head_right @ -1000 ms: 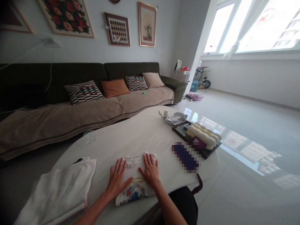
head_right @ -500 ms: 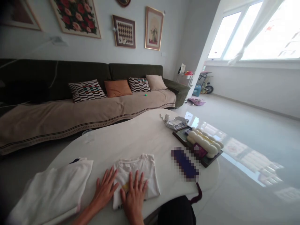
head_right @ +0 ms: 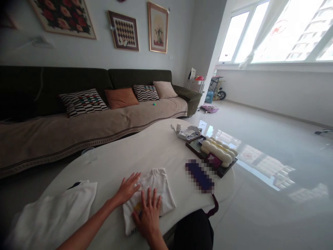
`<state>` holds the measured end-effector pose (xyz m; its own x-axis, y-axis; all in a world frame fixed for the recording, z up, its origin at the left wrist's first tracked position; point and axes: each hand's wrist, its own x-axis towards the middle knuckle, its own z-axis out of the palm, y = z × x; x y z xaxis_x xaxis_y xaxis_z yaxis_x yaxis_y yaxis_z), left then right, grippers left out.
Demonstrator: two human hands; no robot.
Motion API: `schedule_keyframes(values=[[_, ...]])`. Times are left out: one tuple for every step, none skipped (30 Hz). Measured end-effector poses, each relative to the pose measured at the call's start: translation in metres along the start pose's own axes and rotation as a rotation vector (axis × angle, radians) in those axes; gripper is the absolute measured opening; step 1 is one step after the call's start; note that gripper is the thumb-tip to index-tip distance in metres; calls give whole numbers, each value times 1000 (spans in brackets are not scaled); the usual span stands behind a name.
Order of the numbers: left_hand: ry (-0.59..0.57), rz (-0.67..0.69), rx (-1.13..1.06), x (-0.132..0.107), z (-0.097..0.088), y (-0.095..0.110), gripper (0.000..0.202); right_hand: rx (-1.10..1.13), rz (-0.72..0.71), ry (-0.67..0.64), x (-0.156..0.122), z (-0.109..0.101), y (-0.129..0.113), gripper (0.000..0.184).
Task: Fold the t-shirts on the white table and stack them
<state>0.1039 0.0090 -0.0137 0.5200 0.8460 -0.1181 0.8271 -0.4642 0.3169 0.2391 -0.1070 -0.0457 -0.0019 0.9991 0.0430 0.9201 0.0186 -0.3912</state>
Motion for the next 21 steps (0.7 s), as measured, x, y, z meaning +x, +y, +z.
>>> schedule_keyframes(values=[[85,-57,-2,-11,-1,-6,51,-21,28,30,-2,3,-3,75],[171,-123,5,-23,1,-12,50,-40,65,63,-5,8,-7,78],[239,-192,18,-37,7,-17,50,-55,108,92,-7,13,-11,80],[280,-258,34,-51,15,-21,49,-64,149,111,-9,19,-15,83],[303,-314,54,-64,26,-23,49,-70,186,122,-9,25,-18,85],[315,-352,78,-75,38,-24,49,-75,215,128,-6,30,-19,86],[329,-369,107,-84,50,-24,50,-82,230,132,-1,34,-18,87],[353,-374,137,-90,60,-23,50,-93,228,133,7,36,-15,88],[385,-369,167,-94,69,-22,49,-105,210,128,18,36,-9,87],[417,-361,193,-95,75,-21,49,-119,184,112,32,34,-1,86],[446,-354,211,-95,78,-21,49,-135,158,88,48,29,10,85],[466,-351,223,-95,80,-20,49,-153,140,58,66,23,23,83],[479,-348,230,-93,80,-21,49,-175,135,29,85,15,37,82],[486,-343,235,-92,79,-21,50,-199,144,5,104,6,52,82],[491,-338,240,-92,78,-22,50,-225,162,-14,123,-2,67,82],[494,-337,246,-91,78,-24,51,-247,185,-28,142,-11,81,82],[495,-337,255,-91,79,-26,51,-265,203,-39,160,-18,95,82],[494,-338,267,-91,81,-29,52,-280,214,-48,178,-24,107,81],[491,-339,280,-91,85,-32,52,-282,213,-48,194,-30,118,81],[486,-340,294,-91,89,-36,53,-283,210,-48,209,-34,128,81],[481,-342,307,-90,94,-40,54,-283,210,-41,221,-37,136,82]])
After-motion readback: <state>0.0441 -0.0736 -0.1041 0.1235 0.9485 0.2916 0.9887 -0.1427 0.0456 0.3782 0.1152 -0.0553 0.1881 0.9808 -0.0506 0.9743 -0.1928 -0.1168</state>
